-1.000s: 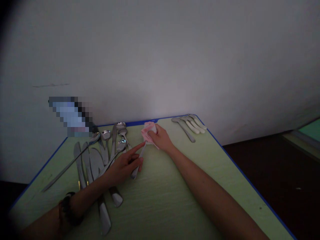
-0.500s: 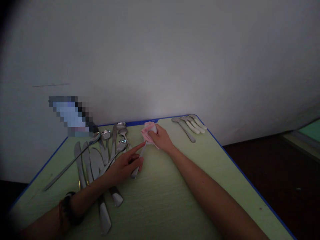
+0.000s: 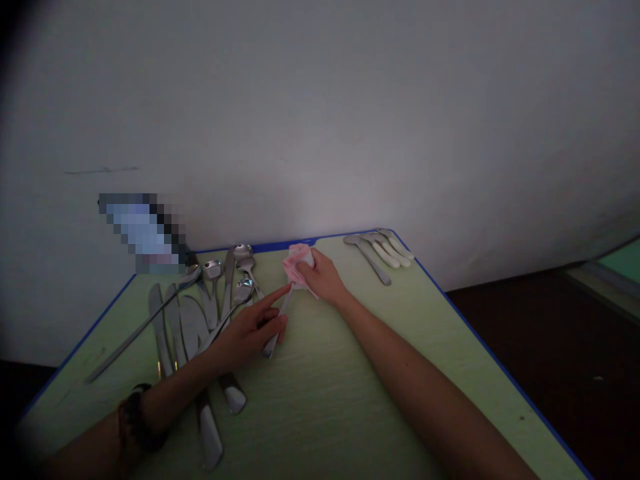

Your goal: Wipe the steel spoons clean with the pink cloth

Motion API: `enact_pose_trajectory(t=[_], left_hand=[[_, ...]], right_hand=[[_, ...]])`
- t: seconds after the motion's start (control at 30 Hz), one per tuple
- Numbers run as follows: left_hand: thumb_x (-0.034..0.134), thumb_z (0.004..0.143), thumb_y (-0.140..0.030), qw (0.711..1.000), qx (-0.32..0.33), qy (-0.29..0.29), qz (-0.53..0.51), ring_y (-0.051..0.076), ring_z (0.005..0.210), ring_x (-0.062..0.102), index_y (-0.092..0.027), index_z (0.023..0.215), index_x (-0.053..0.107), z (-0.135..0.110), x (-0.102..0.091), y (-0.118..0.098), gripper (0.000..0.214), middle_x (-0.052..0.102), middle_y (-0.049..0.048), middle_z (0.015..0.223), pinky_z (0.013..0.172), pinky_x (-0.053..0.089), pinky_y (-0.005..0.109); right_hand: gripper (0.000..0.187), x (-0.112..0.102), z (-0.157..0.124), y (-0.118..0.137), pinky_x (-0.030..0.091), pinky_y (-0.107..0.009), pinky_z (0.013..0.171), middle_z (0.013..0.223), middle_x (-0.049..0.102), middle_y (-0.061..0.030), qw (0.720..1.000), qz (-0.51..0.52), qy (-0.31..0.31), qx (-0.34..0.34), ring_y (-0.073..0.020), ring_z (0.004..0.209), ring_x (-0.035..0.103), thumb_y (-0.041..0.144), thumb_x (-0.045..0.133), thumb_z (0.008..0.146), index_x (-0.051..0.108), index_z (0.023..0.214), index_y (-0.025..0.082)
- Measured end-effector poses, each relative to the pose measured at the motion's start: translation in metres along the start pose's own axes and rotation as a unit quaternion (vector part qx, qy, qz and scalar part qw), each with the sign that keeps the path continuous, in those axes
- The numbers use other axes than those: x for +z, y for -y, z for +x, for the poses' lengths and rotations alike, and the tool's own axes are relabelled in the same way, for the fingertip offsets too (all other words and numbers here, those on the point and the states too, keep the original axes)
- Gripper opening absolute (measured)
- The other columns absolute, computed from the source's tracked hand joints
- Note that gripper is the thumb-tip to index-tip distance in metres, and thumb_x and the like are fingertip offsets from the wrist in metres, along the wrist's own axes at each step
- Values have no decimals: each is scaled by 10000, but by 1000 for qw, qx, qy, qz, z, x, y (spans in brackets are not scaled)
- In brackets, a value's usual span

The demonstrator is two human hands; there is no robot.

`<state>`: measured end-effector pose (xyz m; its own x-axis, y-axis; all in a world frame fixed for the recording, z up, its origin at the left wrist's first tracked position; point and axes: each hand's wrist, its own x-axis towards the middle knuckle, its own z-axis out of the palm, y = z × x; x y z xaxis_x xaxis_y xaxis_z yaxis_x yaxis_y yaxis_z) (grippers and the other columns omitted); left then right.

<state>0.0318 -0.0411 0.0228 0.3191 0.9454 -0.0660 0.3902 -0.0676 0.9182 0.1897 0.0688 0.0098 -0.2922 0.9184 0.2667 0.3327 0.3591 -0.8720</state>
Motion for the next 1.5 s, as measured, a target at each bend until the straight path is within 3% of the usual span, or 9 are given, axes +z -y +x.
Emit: enact_pose_trajectory(t=[0.33, 0.6, 0.83, 1.17, 1.5], left_hand=[[441, 872, -287, 999, -6, 3, -33, 76, 476, 396, -119, 1432, 295, 0, 0, -2, 603, 576, -53, 603, 484, 312, 184], [466, 860, -227, 996, -4, -24, -82, 76, 459, 413, -151, 1482, 21, -2, 2, -5, 769, 590, -68, 595, 469, 313, 179], [485, 840, -203, 997, -6, -6, -81, 80, 488, 446, -156, 1475, -65, -2, 2, -3, 842, 629, -49, 644, 496, 346, 182], [463, 840, -226, 1000, 1, 8, -2, 90, 496, 413, -137, 1471, 169, -2, 0, -7, 701, 644, -32, 656, 496, 318, 194], [457, 827, -190, 1000, 2, 6, -6, 79, 480, 384, -141, 1475, 139, -3, 0, -6, 724, 631, -56, 638, 493, 305, 183]], right_hand=[[276, 0, -1, 2, 430, -268, 701, 841, 640, -24, 1000, 5, -3, 3, -156, 749, 545, 245, 472, 754, 623, 962, 145], [267, -2, -2, 9, 423, -259, 678, 808, 635, -14, 1000, 4, 16, -7, -144, 703, 525, 244, 493, 730, 640, 931, 148], [199, -4, -2, 10, 421, -243, 642, 772, 613, 1, 993, 95, 67, -7, -126, 667, 516, 289, 508, 728, 620, 820, 153], [252, -6, -2, 2, 390, -216, 551, 716, 592, 8, 980, 153, 126, 31, -112, 608, 496, 183, 460, 666, 600, 873, 148], [116, -5, -3, 8, 394, -218, 589, 707, 560, 21, 970, 206, 121, 40, -110, 640, 489, 264, 552, 692, 558, 742, 159]])
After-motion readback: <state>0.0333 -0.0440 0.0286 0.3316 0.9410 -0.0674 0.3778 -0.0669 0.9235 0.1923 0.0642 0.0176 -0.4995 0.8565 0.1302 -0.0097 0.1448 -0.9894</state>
